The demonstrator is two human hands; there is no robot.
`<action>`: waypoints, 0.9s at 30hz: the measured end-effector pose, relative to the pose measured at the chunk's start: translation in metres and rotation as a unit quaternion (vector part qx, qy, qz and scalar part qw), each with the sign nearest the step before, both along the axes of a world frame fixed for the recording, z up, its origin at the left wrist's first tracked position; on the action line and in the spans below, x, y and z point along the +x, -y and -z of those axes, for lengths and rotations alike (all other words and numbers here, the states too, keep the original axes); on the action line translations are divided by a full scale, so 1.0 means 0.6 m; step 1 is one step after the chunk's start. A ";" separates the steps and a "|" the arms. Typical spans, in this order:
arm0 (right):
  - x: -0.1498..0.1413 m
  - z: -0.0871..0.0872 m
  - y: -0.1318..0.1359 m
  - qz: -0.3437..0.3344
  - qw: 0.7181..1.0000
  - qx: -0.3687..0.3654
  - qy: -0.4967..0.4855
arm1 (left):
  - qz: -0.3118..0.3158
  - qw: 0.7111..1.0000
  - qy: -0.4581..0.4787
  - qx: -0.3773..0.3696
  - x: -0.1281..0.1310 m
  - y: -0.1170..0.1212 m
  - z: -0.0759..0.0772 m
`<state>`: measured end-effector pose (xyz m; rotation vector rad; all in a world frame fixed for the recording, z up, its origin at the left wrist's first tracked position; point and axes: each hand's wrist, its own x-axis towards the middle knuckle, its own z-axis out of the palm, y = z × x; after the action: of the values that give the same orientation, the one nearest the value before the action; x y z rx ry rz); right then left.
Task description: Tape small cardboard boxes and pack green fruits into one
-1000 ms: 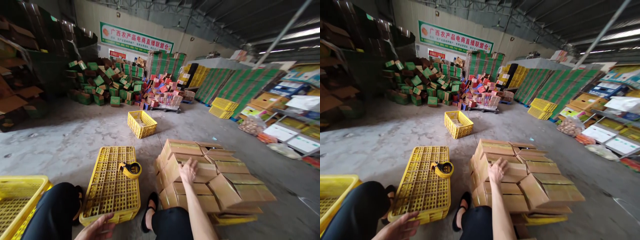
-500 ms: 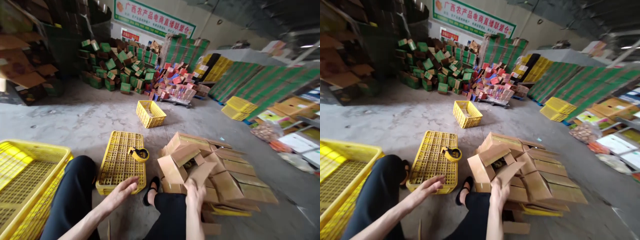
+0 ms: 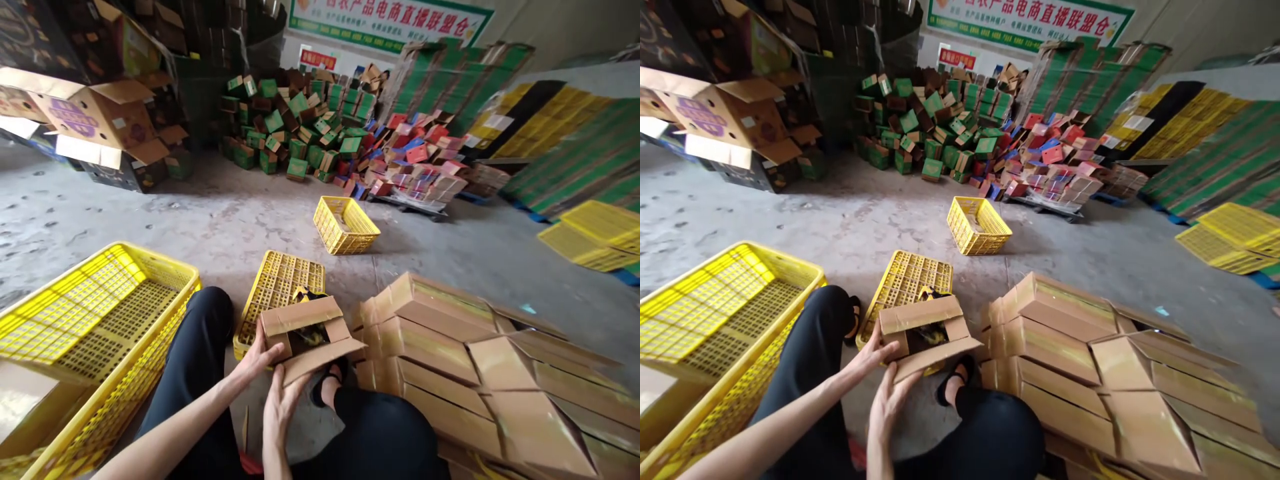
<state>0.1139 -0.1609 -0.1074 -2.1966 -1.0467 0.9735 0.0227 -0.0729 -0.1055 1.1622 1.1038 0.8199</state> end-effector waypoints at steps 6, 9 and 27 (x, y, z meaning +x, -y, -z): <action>0.060 -0.017 -0.015 -0.050 0.994 0.094 0.023 | -0.035 0.989 -0.144 0.003 -0.023 -0.055 0.043; 0.188 -0.056 -0.074 -0.014 0.979 0.113 0.167 | -0.012 0.987 -0.158 0.012 -0.022 -0.066 0.056; 0.318 -0.060 -0.147 -0.141 0.987 0.000 0.073 | 0.208 0.907 -0.311 0.191 -0.012 -0.151 -0.021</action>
<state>0.3047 -0.0725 -0.0716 -2.1852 -1.4550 0.9387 0.0156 0.0176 -0.0926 2.0017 1.1584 0.3269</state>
